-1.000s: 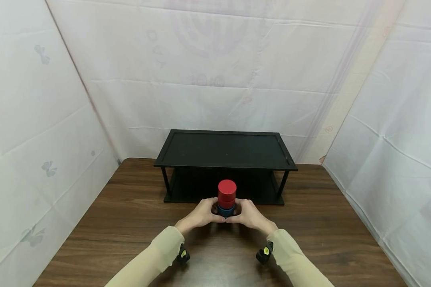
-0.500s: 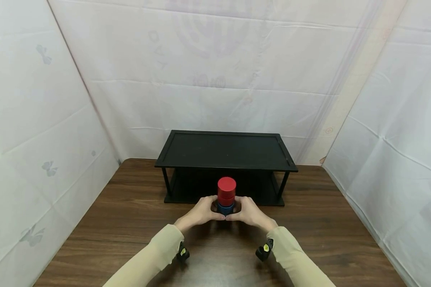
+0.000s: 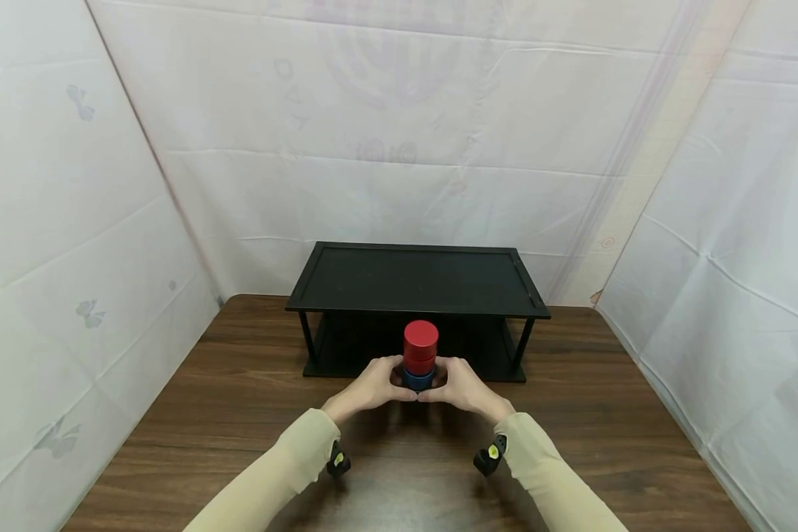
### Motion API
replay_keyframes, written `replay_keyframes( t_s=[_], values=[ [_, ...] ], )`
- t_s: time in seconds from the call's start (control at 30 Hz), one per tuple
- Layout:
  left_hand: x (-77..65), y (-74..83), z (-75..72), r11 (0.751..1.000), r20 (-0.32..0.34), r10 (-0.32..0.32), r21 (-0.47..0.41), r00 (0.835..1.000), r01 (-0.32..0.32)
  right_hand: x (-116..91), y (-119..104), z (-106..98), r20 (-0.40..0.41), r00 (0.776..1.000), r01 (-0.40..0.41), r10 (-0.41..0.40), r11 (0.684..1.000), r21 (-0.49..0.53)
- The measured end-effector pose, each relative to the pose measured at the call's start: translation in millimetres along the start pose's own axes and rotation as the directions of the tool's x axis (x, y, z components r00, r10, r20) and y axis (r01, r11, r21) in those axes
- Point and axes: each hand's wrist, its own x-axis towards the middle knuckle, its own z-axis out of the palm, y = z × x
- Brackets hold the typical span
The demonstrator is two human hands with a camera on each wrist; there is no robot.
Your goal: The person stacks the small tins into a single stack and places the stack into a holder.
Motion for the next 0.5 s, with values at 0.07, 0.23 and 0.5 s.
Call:
replay_keyframes(
  t_s=[0.07,0.23,0.5],
  values=[
    [1.1,0.7,-1.3,1.0,-0.003,0.0,0.006,1.0,0.0,1.4,-0.4,-1.3,-0.004,1.0,-0.001,0.001,1.0,0.0],
    [4.0,2.1,-4.5,1.0,-0.01,-0.008,0.013,1.0,0.008,4.3,-1.9,-4.7,-0.012,1.0,0.007,-0.007,1.0,-0.003],
    [5.8,3.8,-9.9,1.0,-0.011,-0.009,0.017,1.0,0.009,6.7,-3.9,-8.4,-0.007,1.0,-0.003,0.003,1.0,-0.006]
  ],
)
